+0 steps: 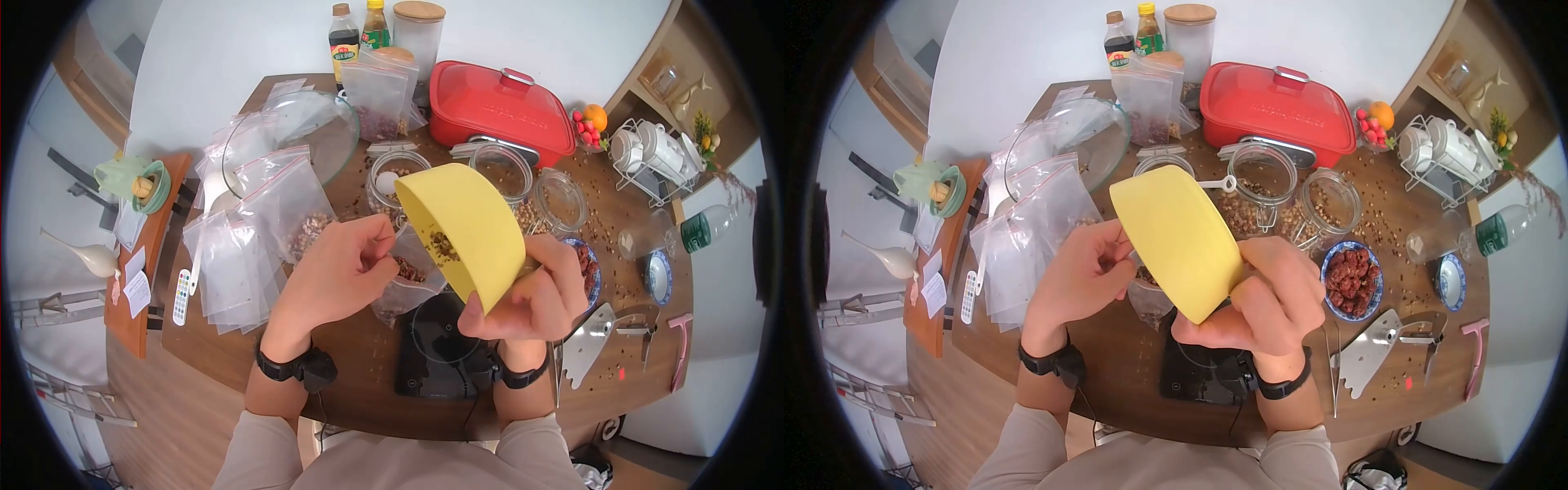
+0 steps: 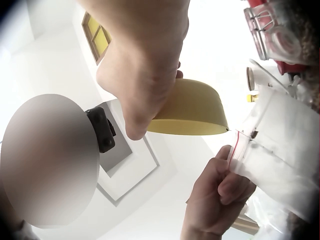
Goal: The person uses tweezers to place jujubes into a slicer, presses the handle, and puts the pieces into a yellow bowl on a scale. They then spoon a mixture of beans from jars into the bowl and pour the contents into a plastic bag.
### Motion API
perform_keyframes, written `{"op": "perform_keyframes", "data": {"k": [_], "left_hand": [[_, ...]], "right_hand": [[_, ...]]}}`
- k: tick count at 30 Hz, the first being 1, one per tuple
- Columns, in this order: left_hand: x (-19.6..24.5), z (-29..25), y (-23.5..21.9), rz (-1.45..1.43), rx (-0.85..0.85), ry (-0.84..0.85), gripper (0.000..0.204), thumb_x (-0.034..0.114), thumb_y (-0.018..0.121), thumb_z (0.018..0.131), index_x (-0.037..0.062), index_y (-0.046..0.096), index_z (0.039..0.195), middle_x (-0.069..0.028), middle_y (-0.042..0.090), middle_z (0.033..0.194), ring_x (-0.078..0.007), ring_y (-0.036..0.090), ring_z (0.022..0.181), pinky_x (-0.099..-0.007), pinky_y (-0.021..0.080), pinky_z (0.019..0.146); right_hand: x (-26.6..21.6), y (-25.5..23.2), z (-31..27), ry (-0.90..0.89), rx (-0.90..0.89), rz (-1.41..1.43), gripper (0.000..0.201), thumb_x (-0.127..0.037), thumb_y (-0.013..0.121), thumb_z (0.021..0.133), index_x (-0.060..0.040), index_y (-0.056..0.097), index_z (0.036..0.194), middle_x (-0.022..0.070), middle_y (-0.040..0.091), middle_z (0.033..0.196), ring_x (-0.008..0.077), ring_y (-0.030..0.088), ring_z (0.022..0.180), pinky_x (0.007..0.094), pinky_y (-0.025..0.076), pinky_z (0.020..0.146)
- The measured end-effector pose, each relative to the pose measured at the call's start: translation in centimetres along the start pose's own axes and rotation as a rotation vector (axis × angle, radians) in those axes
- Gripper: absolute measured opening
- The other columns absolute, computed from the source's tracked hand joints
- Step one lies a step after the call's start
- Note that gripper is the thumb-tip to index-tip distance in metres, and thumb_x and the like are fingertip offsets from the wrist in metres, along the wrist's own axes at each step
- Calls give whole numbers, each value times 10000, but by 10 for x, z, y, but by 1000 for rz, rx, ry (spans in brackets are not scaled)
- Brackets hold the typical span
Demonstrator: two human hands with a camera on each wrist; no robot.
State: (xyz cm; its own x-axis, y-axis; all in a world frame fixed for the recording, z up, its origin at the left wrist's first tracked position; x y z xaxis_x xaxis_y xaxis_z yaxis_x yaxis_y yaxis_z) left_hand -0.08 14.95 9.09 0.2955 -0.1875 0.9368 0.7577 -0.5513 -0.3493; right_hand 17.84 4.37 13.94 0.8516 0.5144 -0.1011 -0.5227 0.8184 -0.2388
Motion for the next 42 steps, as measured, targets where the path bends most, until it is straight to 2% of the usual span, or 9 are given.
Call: {"op": "perform_keyframes", "data": {"k": [5, 8, 11, 20, 26, 29, 32, 36, 42], "left_hand": [[2, 0, 0, 9, -7, -20, 163, 19, 607, 786, 6, 445, 782, -42, 425, 616, -123, 415, 579, -298, 357, 527], [2, -1, 0, 15, -2, -13, 163, 22, 609, 788, 6, 447, 783, -44, 439, 612, -123, 418, 578, -301, 360, 528], [1, -1, 0, 15, -3, -12, 163, 24, 610, 790, 7, 448, 783, -47, 448, 610, -125, 422, 576, -303, 362, 528], [7, 0, -1, 74, 49, 123, 144, 17, 608, 795, 4, 464, 788, -52, 419, 603, -134, 424, 552, -299, 361, 524], [4, 0, -1, 59, 30, 84, 111, 11, 601, 791, 2, 491, 802, -56, 428, 602, -146, 437, 540, -309, 373, 524], [-1, 0, -2, 28, 16, 44, 114, 16, 600, 790, 4, 488, 806, -68, 472, 603, -152, 464, 545, -313, 386, 531], [1, 0, -2, 37, 5, 22, 125, 22, 600, 792, 8, 477, 812, -82, 522, 611, -158, 488, 551, -311, 398, 542], [1, 0, -2, 29, -42, 4, 125, -37, 545, 831, 43, 448, 826, 32, 526, 648, -47, 544, 573, -216, 394, 516], [5, -1, -3, 31, -44, -15, 114, -23, 562, 825, 46, 473, 843, 21, 557, 633, -48, 553, 584, -211, 391, 526]], "right_hand": [[0, -3, 0, -7, 48, 49, 504, -355, 855, 717, -19, 487, 646, 148, 627, 794, 283, 636, 575, 328, 512, 496], [-2, -1, 2, -54, 34, 55, 299, -114, 696, 674, -50, 404, 693, 190, 659, 876, 245, 611, 591, 300, 478, 541], [-1, 1, 0, -62, 34, 43, 293, -98, 689, 680, -45, 401, 701, 197, 659, 897, 250, 614, 593, 303, 483, 553], [-1, 3, 0, -87, 107, 112, 539, -220, 878, 690, -44, 372, 626, 201, 660, 845, 343, 664, 640, 344, 549, 530], [0, 4, 2, -92, 109, 102, 545, -196, 888, 654, -49, 366, 599, 183, 663, 848, 309, 644, 625, 324, 524, 525], [12, 13, 4, 27, -132, 154, 493, -121, 793, 686, -64, 307, 630, 194, 663, 886, 234, 587, 623, 298, 474, 556], [18, 12, 0, 152, 3, 126, 509, -108, 845, 565, -44, 340, 578, 175, 653, 866, 231, 546, 599, 280, 438, 519], [28, 12, -3, 267, 8, 151, 457, -61, 790, 560, -51, 336, 600, 165, 629, 862, 215, 532, 622, 262, 437, 550], [26, 12, 1, 225, -43, 204, 438, -44, 774, 563, -58, 338, 610, 144, 614, 855, 204, 529, 629, 269, 443, 555]]}}
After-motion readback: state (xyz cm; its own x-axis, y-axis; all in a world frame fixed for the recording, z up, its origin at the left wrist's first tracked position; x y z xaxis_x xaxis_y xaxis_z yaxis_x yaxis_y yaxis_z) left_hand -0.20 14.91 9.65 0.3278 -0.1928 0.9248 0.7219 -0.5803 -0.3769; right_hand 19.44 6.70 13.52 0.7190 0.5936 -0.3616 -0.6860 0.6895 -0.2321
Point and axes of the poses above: each hand's wrist, its own z-axis towards the middle knuckle, its own y-axis out of the palm, x = y × z, the point moved 5 cm from there along z, towards the middle knuckle
